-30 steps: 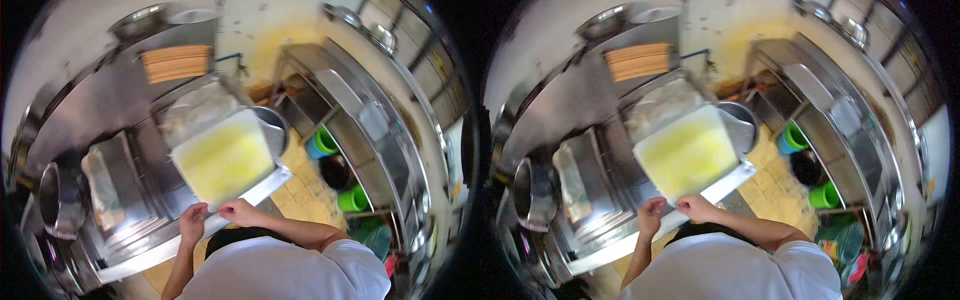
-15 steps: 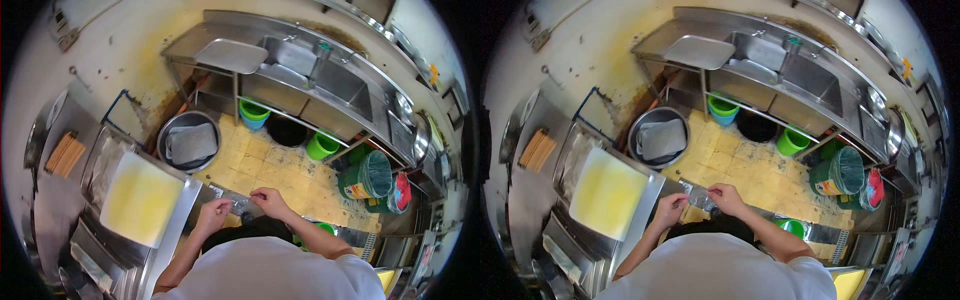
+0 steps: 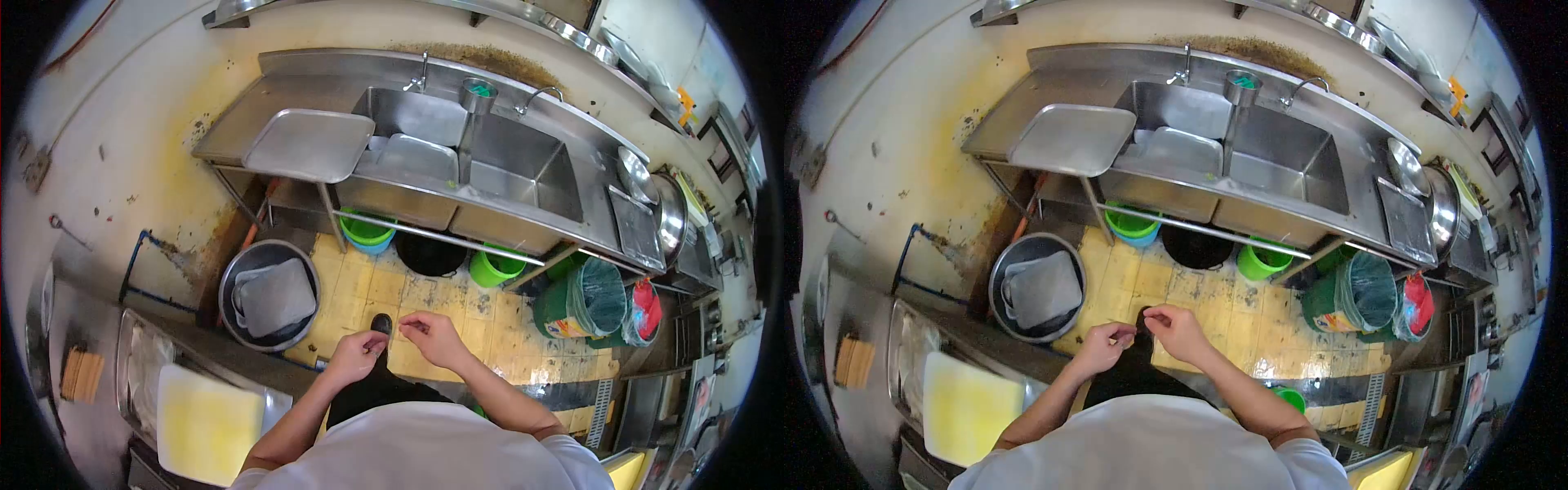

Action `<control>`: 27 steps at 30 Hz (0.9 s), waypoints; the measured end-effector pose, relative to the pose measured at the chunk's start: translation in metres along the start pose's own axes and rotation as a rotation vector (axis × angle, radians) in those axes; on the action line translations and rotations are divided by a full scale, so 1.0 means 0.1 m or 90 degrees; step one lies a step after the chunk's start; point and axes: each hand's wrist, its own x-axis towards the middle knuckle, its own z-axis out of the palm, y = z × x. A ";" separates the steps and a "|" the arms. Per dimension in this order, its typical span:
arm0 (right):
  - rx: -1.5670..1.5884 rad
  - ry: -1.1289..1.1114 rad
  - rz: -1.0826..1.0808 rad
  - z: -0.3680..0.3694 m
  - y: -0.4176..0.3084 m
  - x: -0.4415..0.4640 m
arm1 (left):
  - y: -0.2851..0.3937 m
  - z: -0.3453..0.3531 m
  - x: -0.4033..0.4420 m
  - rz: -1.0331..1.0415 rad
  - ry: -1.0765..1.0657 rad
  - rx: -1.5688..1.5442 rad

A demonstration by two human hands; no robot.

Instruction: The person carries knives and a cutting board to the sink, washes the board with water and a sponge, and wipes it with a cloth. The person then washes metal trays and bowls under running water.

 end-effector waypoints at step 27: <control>-0.342 -0.301 0.254 -1.92 1.42 5.96 | 0.33 -1.02 5.72 -0.001 0.136 -0.002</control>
